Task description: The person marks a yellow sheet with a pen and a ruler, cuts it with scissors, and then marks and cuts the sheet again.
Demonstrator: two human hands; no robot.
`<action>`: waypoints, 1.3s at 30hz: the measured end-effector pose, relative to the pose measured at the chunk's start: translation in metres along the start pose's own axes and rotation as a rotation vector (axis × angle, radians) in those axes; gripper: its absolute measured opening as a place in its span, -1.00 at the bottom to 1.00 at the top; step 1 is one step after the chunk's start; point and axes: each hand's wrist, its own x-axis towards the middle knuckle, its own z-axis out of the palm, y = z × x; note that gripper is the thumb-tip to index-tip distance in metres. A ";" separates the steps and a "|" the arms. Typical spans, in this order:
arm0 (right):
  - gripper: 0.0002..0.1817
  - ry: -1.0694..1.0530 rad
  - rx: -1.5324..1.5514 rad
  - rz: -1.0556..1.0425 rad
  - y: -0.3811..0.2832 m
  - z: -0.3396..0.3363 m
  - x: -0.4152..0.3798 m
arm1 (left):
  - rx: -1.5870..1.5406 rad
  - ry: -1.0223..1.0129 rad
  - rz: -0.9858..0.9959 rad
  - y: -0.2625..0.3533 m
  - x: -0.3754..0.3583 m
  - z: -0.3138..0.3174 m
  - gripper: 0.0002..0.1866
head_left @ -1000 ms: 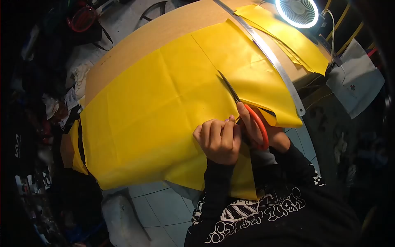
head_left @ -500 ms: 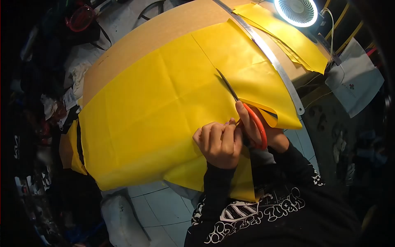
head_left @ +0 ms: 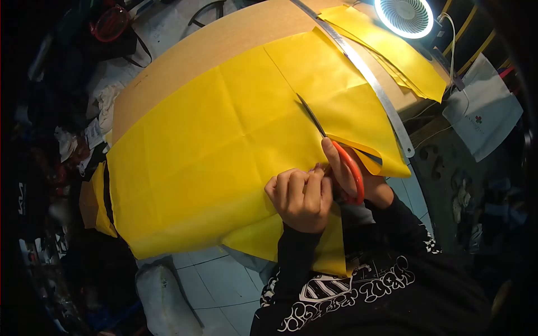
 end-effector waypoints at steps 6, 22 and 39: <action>-0.47 0.056 -0.050 -0.099 0.006 0.003 0.001 | -0.003 0.011 -0.006 0.002 0.001 -0.004 -0.84; -0.36 0.012 -0.022 -0.144 0.003 0.003 0.001 | -0.014 0.017 -0.012 0.006 0.001 -0.003 -0.86; -0.48 0.061 -0.152 -0.147 -0.012 -0.004 -0.005 | -0.022 0.034 -0.026 0.012 0.001 -0.014 -0.86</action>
